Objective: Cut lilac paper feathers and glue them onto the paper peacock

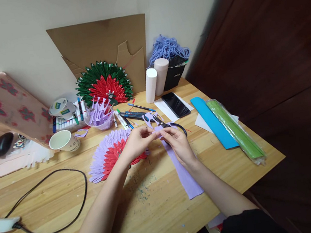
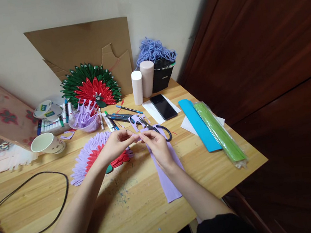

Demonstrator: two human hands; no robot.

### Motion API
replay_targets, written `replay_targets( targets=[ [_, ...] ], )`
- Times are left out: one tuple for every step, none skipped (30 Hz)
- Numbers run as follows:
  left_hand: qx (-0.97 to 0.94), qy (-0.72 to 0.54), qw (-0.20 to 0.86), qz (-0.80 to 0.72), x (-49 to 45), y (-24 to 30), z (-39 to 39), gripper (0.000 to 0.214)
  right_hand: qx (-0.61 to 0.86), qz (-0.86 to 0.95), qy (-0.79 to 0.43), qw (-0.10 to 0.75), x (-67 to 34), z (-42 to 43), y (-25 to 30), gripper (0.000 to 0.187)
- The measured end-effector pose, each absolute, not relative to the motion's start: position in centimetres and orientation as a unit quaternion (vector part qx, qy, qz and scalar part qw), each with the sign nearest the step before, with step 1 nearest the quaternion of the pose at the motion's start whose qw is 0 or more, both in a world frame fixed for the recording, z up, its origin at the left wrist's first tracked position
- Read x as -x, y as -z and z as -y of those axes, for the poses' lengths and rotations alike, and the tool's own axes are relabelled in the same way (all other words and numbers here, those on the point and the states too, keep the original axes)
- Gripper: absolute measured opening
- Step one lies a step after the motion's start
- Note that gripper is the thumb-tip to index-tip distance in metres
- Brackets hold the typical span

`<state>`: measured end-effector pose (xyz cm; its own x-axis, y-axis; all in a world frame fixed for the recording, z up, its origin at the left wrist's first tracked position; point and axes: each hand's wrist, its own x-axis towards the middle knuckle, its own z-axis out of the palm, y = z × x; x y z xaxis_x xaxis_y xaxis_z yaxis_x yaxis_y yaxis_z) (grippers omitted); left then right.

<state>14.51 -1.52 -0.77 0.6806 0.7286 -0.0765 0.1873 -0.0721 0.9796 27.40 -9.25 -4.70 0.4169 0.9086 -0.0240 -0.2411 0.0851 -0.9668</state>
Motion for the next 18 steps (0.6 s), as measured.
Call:
replay_targets(
  targets=[
    [-0.693, -0.233, 0.594, -0.335, -14.5, 0.7, 1.5, 0.026, 0.526, 0.338, -0.423, 0.656, -27.5, 9.3, 4.5, 0.016],
    [-0.690, -0.239, 0.591, -0.343, -14.5, 0.6, 1.4, 0.026, 0.533, 0.354, -0.410, 0.650, -27.7, 9.4, 4.2, 0.019],
    [-0.686, -0.245, 0.588, -0.352, -14.5, 0.5, 1.3, 0.026, 0.541, 0.369, -0.396, 0.644, -27.8, 9.4, 4.0, 0.022],
    [-0.681, -0.249, 0.588, -0.358, -14.4, 0.4, 1.2, 0.026, 0.548, 0.383, -0.383, 0.638, -28.0, 9.5, 3.8, 0.025],
    [-0.678, -0.252, 0.590, -0.360, -14.4, 0.3, 1.2, 0.026, 0.554, 0.394, -0.371, 0.633, -28.1, 9.5, 3.6, 0.026],
    [-0.676, -0.252, 0.592, -0.359, -14.4, 0.2, 1.1, 0.025, 0.559, 0.401, -0.359, 0.630, -28.2, 9.6, 3.5, 0.025],
    [-0.675, -0.252, 0.594, -0.357, -14.4, 0.1, 1.1, 0.025, 0.561, 0.407, -0.349, 0.630, -28.3, 9.6, 3.5, 0.022],
    [-0.676, -0.250, 0.595, -0.354, -14.3, 0.1, 1.1, 0.025, 0.562, 0.411, -0.340, 0.632, -28.3, 9.7, 3.5, 0.019],
    [-0.677, -0.248, 0.596, -0.352, -14.3, 0.0, 1.1, 0.025, 0.563, 0.415, -0.330, 0.634, -28.3, 9.7, 3.5, 0.016],
    [-0.679, -0.246, 0.597, -0.350, -14.3, 0.0, 1.1, 0.025, 0.564, 0.420, -0.319, 0.636, -28.3, 9.7, 3.5, 0.015],
    [-0.680, -0.245, 0.596, -0.350, -14.3, 0.0, 1.1, 0.025, 0.566, 0.426, -0.308, 0.635, -28.2, 9.8, 3.5, 0.014],
    [-0.681, -0.244, 0.595, -0.350, -14.3, 0.0, 1.2, 0.026, 0.569, 0.433, -0.294, 0.634, -28.2, 9.8, 3.5, 0.013],
    [-0.683, -0.242, 0.593, -0.351, -14.3, 0.0, 1.2, 0.027, 0.573, 0.441, -0.280, 0.632, -28.2, 9.8, 3.5, 0.012],
    [-0.684, -0.240, 0.592, -0.351, -14.3, 0.1, 1.1, 0.027, 0.577, 0.449, -0.265, 0.629, -28.2, 9.8, 3.4, 0.011],
    [-0.686, -0.239, 0.591, -0.351, -14.3, 0.1, 1.1, 0.028, 0.581, 0.456, -0.252, 0.625, -28.2, 9.8, 3.4, 0.010],
    [-0.687, -0.237, 0.590, -0.351, -14.3, 0.2, 1.1, 0.029, 0.584, 0.462, -0.242, 0.622, -28.2, 9.9, 3.4, 0.009],
    [-0.688, -0.235, 0.590, -0.351, -14.3, 0.3, 1.1, 0.029, 0.586, 0.467, -0.236, 0.619, -28.3, 9.9, 3.4, 0.008],
    [-0.689, -0.234, 0.590, -0.351, -14.3, 0.3, 1.0, 0.030, 0.586, 0.470, -0.235, 0.617, -28.3, 9.9, 3.4, 0.008]
  ],
)
